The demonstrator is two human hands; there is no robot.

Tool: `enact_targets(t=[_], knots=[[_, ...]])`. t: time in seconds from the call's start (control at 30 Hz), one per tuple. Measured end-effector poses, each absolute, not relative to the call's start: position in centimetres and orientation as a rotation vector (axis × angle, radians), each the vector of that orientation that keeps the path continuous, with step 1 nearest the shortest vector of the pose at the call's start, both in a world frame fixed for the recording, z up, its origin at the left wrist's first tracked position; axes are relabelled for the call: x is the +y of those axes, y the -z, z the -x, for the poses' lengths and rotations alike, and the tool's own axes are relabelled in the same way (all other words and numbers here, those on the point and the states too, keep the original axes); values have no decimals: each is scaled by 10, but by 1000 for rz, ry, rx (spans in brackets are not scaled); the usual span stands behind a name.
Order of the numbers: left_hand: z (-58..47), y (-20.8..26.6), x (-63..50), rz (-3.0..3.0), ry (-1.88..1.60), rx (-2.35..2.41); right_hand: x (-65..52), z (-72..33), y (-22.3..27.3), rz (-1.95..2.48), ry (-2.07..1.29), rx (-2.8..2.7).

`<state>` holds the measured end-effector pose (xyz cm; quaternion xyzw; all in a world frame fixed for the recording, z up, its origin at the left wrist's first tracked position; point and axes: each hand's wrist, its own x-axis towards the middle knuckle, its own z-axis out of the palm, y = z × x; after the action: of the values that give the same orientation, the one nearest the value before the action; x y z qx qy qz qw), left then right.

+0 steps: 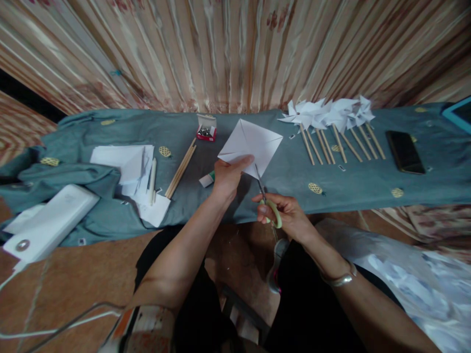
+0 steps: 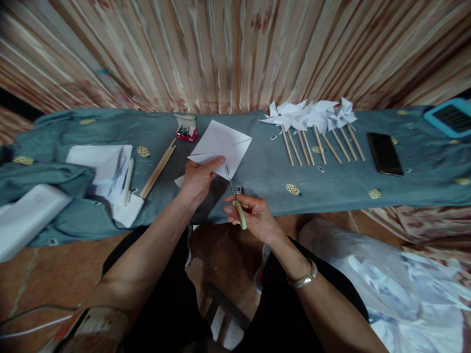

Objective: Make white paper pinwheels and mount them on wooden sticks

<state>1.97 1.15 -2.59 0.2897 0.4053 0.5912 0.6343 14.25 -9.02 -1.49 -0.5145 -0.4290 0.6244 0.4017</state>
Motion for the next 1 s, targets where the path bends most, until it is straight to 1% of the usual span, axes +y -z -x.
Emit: enact_targets(t=[1.0], knots=[[-20, 22, 8, -645, -1329, 917, -90, -145, 16, 1300, -1569, -1083]])
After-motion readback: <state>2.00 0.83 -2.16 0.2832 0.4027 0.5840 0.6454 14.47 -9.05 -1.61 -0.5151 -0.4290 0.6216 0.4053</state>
